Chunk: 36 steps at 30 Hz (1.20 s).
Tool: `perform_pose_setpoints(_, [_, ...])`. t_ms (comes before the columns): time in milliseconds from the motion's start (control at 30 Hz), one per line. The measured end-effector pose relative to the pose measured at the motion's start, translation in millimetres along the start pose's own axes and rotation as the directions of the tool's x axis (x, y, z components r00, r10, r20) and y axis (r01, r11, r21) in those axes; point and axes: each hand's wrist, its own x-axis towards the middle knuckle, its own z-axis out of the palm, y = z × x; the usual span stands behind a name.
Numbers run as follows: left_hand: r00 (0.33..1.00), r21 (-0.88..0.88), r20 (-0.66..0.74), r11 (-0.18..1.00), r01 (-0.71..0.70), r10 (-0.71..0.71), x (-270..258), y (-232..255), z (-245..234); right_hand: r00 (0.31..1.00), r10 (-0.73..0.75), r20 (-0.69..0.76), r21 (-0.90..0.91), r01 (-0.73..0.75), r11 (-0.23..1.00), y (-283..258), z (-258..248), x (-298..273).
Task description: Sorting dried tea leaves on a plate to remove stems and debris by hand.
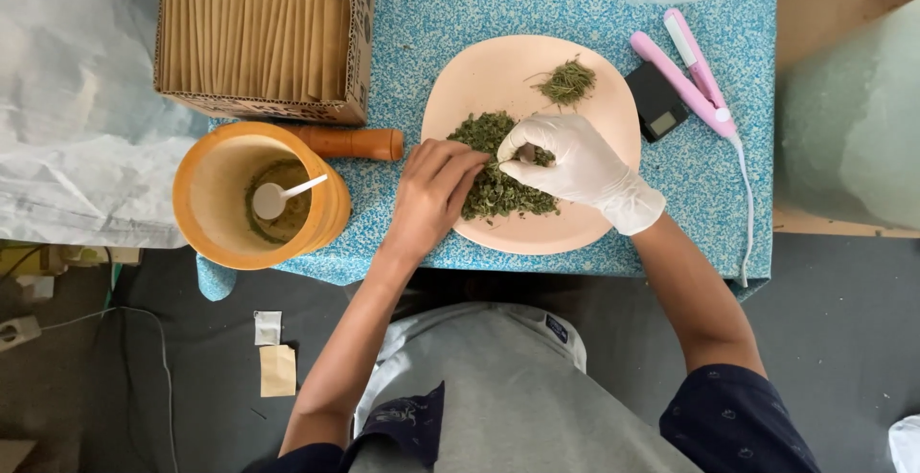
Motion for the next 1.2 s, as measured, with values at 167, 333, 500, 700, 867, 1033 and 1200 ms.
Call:
perform_pose_setpoints(167, [0.998, -0.062, -0.013, 0.996, 0.058, -0.059, 3, 4, -6, 0.999, 0.032, -0.01, 0.067, -0.031, 0.997, -11, -3, 5])
perform_pose_setpoints(333, [0.999, -0.088, -0.01, 0.995, 0.053, -0.054, 7, 10, -9, 0.999, 0.013, -0.046, 0.069, -0.009, 0.998, -5, 2, 5])
perform_pose_setpoints(500, [0.999, -0.074, -0.039, 0.997, -0.001, -0.002, 2, 4, -5, 1.0, -0.011, -0.006, 0.002, 0.011, 1.0, -1, 1, 4])
perform_pose_setpoints(700, [0.998, -0.057, -0.04, 0.997, -0.047, 0.045, 2, 7, -4, 0.998, -0.066, 0.017, -0.087, 0.067, 0.994, -2, 1, 4])
perform_pose_setpoints(867, [0.994, -0.064, -0.065, 0.994, -0.091, 0.087, 1, 2, -1, 0.995, -0.097, 0.035, -0.12, 0.101, 0.988, 2, 5, 4])
perform_pose_setpoints(1033, [0.991, -0.063, -0.08, 0.992, -0.11, 0.105, 0, 0, 1, 0.992, -0.118, 0.049, -0.138, 0.123, 0.983, -1, 7, 5])
perform_pose_setpoints(1200, [0.989, -0.081, -0.127, 0.993, -0.083, 0.072, -6, -4, 2, 0.983, -0.182, 0.036, -0.159, 0.185, 0.97, 3, 9, 6])
